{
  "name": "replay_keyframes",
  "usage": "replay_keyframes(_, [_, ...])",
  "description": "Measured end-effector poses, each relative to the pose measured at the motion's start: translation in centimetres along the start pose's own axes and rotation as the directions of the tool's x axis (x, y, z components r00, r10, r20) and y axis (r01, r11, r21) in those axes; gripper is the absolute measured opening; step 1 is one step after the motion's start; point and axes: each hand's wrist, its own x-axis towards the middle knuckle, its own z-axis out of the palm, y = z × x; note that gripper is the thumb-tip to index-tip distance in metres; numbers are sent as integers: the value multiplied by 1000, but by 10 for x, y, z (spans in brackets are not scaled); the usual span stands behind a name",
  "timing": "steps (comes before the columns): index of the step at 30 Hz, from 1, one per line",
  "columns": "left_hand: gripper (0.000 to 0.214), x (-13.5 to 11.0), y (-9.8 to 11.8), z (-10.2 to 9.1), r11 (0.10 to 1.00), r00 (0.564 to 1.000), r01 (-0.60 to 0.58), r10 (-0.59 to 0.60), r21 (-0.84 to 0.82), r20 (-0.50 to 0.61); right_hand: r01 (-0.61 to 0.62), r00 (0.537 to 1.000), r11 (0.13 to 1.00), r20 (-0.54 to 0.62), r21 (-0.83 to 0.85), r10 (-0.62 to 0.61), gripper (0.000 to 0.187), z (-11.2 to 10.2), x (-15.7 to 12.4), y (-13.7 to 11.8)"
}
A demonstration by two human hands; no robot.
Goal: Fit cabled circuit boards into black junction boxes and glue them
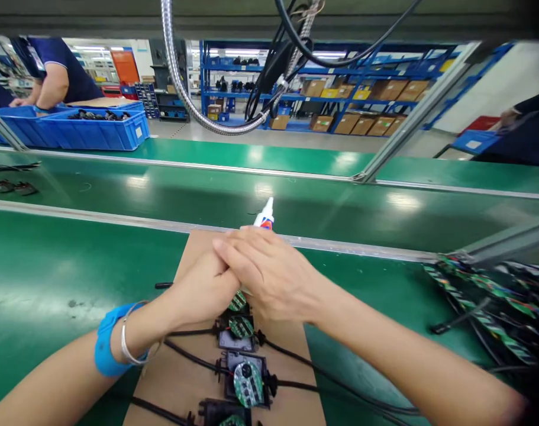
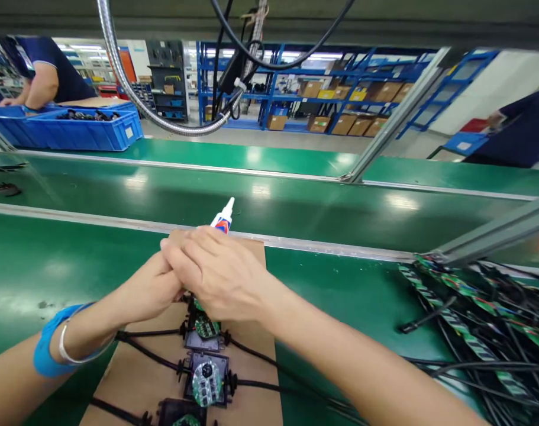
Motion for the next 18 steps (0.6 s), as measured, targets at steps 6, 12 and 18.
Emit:
replay_keyframes(6, [29, -6, -55, -15, 952, 999, 22, -31, 306, 24, -253, 701, 314, -51, 915, 712, 22, 33, 5, 31])
replay_keyframes(12, [22, 5, -126, -16, 770, 996, -81, 33, 633, 87, -4, 643, -97, 77, 995, 762, 33, 72, 1, 17])
replay_keyframes(18, [21, 4, -131, -19, 745, 990, -126, 138, 655, 34, -29, 631, -37, 47, 999, 775, 34, 82, 6, 14])
